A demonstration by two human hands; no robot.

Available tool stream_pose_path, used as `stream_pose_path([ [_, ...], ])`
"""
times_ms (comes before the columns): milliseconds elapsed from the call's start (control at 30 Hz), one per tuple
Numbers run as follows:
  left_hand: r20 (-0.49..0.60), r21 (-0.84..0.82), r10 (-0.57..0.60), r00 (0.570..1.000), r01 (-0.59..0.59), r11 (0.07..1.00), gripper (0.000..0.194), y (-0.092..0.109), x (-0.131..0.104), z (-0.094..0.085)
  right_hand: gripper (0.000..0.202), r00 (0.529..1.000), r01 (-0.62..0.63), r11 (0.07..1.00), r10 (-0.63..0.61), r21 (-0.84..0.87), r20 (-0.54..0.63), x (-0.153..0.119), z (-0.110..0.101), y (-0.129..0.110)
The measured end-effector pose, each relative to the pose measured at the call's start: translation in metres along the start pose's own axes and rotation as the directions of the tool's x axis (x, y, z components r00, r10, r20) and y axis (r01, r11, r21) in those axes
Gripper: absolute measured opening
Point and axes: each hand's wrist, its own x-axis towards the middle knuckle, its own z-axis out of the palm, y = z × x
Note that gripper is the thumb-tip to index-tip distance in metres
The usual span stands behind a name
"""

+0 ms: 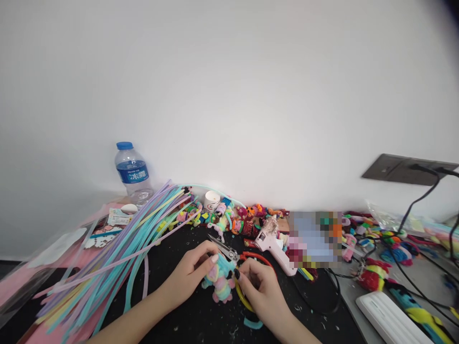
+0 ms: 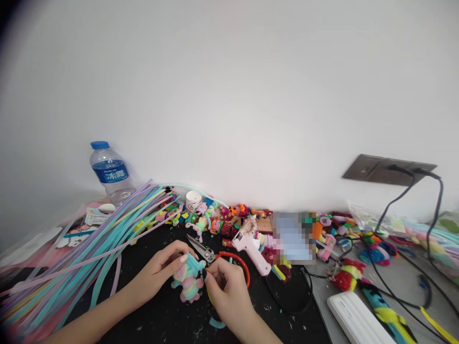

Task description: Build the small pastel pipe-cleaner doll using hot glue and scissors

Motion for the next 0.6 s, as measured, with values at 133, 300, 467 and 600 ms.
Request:
stream_pose_path([
  [133,-0.071,-0.096,-0.023,0.997,0.016,0.995,0.02,0.001,0.003,-0.001,0.026,0.998,-0.026,0.996,0.03,0.083,-0.048,0.002,-0.002,0.0],
  [300,-0.258,-0.409,-0.234,0.938,0.113,0.906,0.027,-0.001,0.007,-0.006,0.026,0.972,-0.022,0.966,0.081,0.257,-0.222,0.009,-0.007,0.002],
  [467,-0.392,-0.573,-0.305,0.868,0.029,0.819,0.034,-0.004,0.011,-0.01,0.022,0.976,0.009,0.981,0.034,0.195,-0.216,0.012,-0.011,0.007],
  [600,-0.38,-0.631,-0.325,0.866,0.014,0.776,0.035,-0.005,0.013,-0.01,0.012,0.947,0.11,0.979,-0.156,-0.173,-0.282,0.012,-0.016,0.007],
])
